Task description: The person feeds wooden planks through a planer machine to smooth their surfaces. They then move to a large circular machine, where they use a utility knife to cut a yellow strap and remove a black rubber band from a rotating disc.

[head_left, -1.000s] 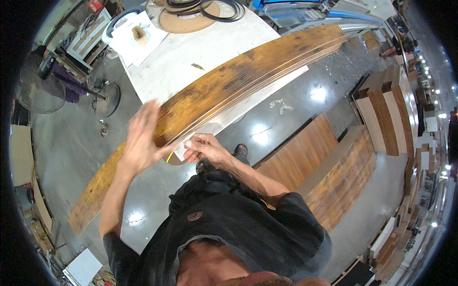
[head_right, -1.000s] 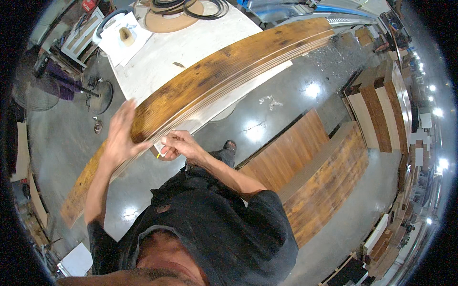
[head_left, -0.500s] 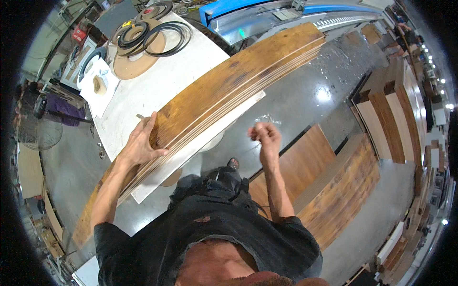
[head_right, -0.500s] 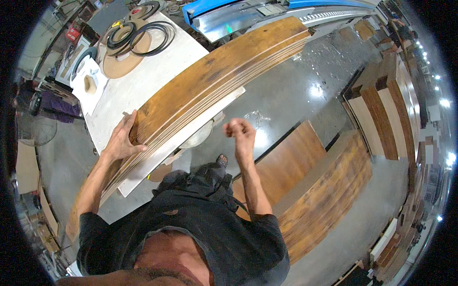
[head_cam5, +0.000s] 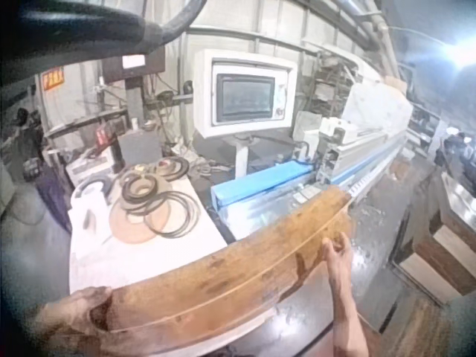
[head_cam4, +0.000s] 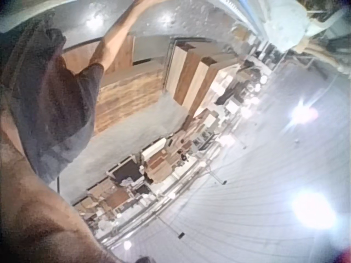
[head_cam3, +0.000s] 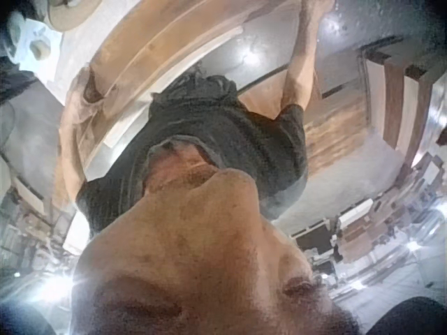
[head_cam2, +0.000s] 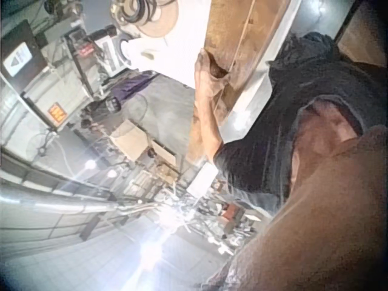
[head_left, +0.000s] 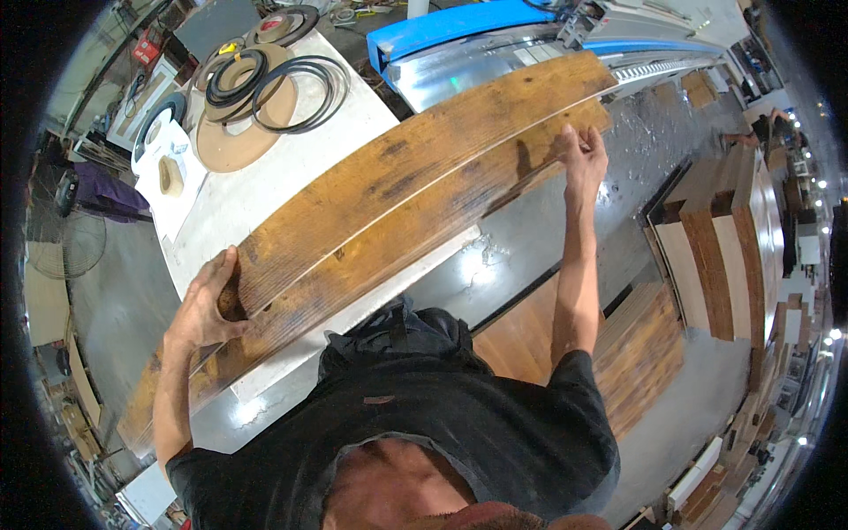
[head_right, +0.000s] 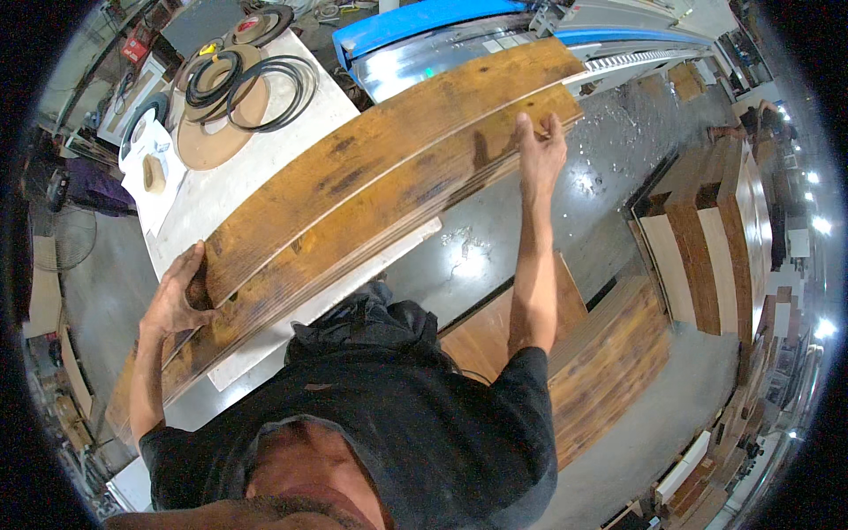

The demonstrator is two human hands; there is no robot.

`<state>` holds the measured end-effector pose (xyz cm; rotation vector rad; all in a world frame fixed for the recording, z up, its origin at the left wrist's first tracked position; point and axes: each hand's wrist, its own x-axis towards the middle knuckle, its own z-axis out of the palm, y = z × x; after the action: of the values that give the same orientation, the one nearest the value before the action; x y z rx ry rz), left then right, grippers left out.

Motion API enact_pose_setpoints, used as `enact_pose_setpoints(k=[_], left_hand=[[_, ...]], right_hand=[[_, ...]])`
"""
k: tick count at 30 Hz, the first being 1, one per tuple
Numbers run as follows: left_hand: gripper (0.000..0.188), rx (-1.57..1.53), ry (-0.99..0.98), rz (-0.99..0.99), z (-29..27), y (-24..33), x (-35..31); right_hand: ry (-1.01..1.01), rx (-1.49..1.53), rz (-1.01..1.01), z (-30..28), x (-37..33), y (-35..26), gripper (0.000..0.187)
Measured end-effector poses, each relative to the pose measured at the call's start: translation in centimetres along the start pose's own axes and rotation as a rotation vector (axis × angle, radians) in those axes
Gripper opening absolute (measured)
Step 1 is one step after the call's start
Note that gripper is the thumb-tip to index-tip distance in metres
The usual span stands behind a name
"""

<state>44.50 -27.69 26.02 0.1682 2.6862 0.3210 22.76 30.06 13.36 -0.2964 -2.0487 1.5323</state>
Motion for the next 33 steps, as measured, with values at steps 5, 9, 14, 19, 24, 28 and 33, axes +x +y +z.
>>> enact_pose_setpoints(k=[5,9,14,19,24,28,33], left_hand=[[0.127,-0.082,0.043,-0.065,-2.9,-1.0,3.8],[0.122,-0.076,0.062,0.023,-3.5,-1.8,7.6],[0.128,-0.11,-0.004,0.006,-2.9,-1.3,13.8],[0.129,-0.217,-0.014,0.075,-0.6,-2.2,17.9],[0.124,-0.144,-0.08,-0.044,-0.7,-0.6,21.5],[0.123,-0.188,-0.086,-0.008,-0.7,-1.5,23.8],[0.122,-0.179,-0.114,-0.001,0.3,-2.3,27.4]], right_hand=[[-0.039,0.248,0.185,5.4,9.2,-4.2,0.05],[-0.204,-0.169,0.118,9.7,16.1,-3.2,0.046],[-0.129,-0.197,0.369,10.8,23.8,5.9,0.023],[-0.13,0.339,0.5,11.6,26.1,11.7,0.019],[-0.024,-0.115,0.566,13.7,27.8,13.7,0.019],[-0.057,-0.32,0.463,15.7,29.1,15.4,0.028],[-0.068,-0.761,-0.028,15.8,30.6,19.3,0.043]])
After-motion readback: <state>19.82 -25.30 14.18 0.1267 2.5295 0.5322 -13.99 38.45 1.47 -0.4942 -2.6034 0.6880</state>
